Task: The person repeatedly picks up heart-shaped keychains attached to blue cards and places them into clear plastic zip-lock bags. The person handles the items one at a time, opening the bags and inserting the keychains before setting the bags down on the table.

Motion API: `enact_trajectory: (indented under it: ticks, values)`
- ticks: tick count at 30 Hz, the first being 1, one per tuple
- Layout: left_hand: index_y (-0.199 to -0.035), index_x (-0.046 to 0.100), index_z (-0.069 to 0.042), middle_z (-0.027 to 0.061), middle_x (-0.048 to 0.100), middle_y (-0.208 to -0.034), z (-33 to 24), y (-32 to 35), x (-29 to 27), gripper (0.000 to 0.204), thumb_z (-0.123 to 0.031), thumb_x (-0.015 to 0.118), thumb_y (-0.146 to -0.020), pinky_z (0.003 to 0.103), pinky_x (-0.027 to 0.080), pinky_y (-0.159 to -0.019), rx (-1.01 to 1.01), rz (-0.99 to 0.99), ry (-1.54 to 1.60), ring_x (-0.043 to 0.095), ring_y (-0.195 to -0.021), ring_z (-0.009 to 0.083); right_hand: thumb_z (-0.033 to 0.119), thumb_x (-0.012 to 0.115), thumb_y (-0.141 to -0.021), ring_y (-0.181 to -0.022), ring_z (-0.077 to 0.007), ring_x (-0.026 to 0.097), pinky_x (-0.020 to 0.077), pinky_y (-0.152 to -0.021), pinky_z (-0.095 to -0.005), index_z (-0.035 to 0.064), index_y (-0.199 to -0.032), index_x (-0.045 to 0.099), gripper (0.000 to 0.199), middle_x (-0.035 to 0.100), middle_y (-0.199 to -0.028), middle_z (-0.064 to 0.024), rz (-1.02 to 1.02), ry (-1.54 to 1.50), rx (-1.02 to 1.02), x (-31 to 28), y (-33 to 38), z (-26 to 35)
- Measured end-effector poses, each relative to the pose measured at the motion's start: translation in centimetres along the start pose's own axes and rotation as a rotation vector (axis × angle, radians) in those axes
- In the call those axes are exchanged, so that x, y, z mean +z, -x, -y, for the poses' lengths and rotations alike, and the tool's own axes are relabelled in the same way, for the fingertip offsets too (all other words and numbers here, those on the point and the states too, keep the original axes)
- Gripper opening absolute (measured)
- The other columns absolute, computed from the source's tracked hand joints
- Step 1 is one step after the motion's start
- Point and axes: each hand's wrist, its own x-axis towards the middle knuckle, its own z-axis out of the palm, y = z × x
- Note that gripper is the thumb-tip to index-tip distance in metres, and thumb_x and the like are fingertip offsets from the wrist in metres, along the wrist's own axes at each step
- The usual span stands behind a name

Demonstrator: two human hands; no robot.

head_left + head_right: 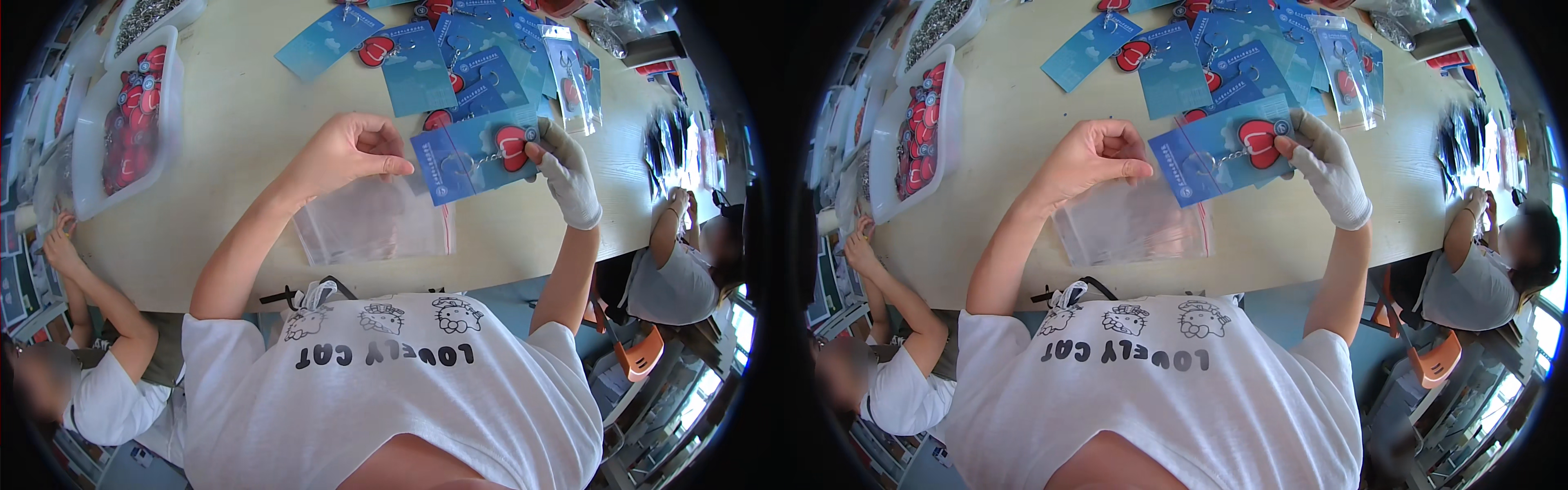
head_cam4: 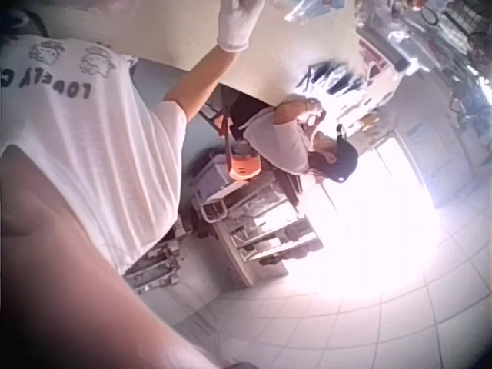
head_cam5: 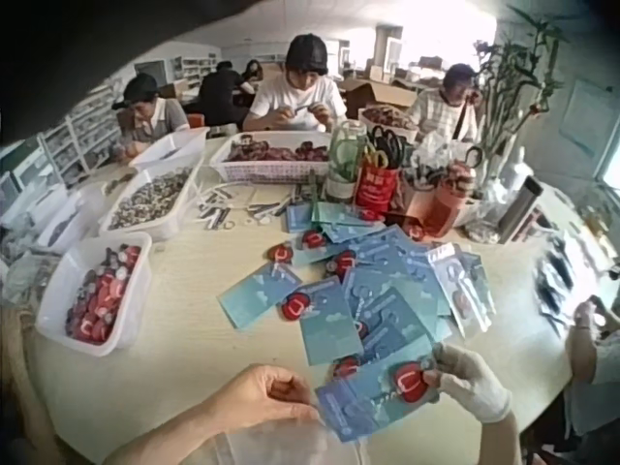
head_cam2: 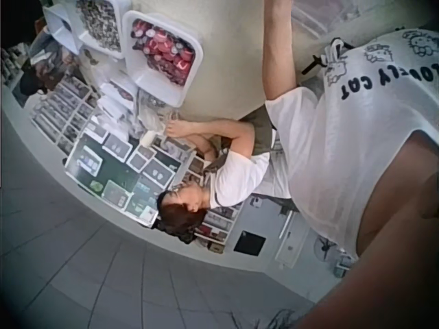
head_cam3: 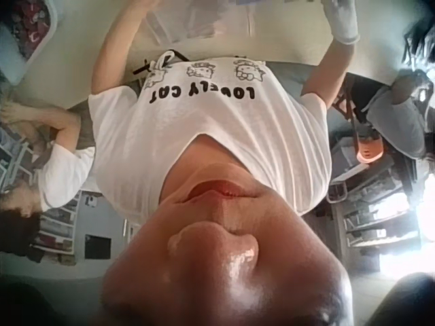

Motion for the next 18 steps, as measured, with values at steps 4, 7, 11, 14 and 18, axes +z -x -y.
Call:
enact_trajectory:
  ticks: [4,7,11,14,18]
  values:
    - [-0.082,0.062,-0.001,0.0022,0.066,-0.076,0.2,-0.7,0.7,0.014,-0.007,0.074,-0.079,0.019,0.046,-0.062,0.073,-0.018,-0.053,0.058,-0.066,0.0044,0.006,0.055,-0.088,-0.083,-0.0069,0.057,0.0478,-0.069,-0.022,-0.0072,-0.126,0.046,0.042,0.061,-0.101,-0.004,0.079,0.003,0.054,2.6,-0.9,0.8]
    - [-0.081,0.062,0.0,0.0021,0.066,-0.077,0.2,-1.3,0.3,0.015,-0.008,0.075,-0.078,0.019,0.046,-0.061,0.078,0.023,-0.229,0.058,-0.066,0.0038,0.001,0.058,-0.084,-0.082,-0.0072,0.06,0.0493,-0.066,-0.0212,-0.0067,-0.124,0.048,0.042,0.063,-0.096,-0.0036,0.122,-0.041,0.116,6.4,-1.5,0.1]
    - [-0.081,0.063,0.001,0.0012,0.066,-0.076,-0.5,-1.0,0.0,0.016,-0.008,0.076,-0.077,0.018,0.045,-0.061,0.028,0.024,-0.194,0.058,-0.068,0.0031,-0.004,0.062,-0.079,-0.079,-0.0066,0.061,0.0496,-0.065,-0.0208,-0.0046,-0.114,0.057,0.036,0.066,-0.088,-0.0044,-0.028,-0.041,0.064,7.8,-0.8,1.0]
    - [-0.082,0.063,0.001,0.0012,0.065,-0.076,-0.9,-1.0,0.1,0.017,-0.008,0.076,-0.076,0.019,0.045,-0.062,0.02,-0.011,-0.152,0.057,-0.068,0.0033,-0.005,0.061,-0.077,-0.076,-0.0068,0.061,0.0498,-0.065,-0.0212,-0.0032,-0.103,0.063,0.026,0.066,-0.084,-0.0055,-0.168,-0.067,0.094,7.2,-0.5,0.4]
    - [-0.083,0.063,0.001,0.0001,0.064,-0.075,-0.6,-1.7,0.2,0.018,-0.008,0.076,-0.076,0.02,0.045,-0.065,0.039,0.054,-0.256,0.057,-0.07,0.0041,-0.01,0.058,-0.075,-0.078,-0.0099,0.063,0.0507,-0.066,-0.0219,-0.0044,-0.086,0.065,0.014,0.067,-0.085,-0.0067,0.036,0.025,0.055,8.1,-0.1,-0.3]
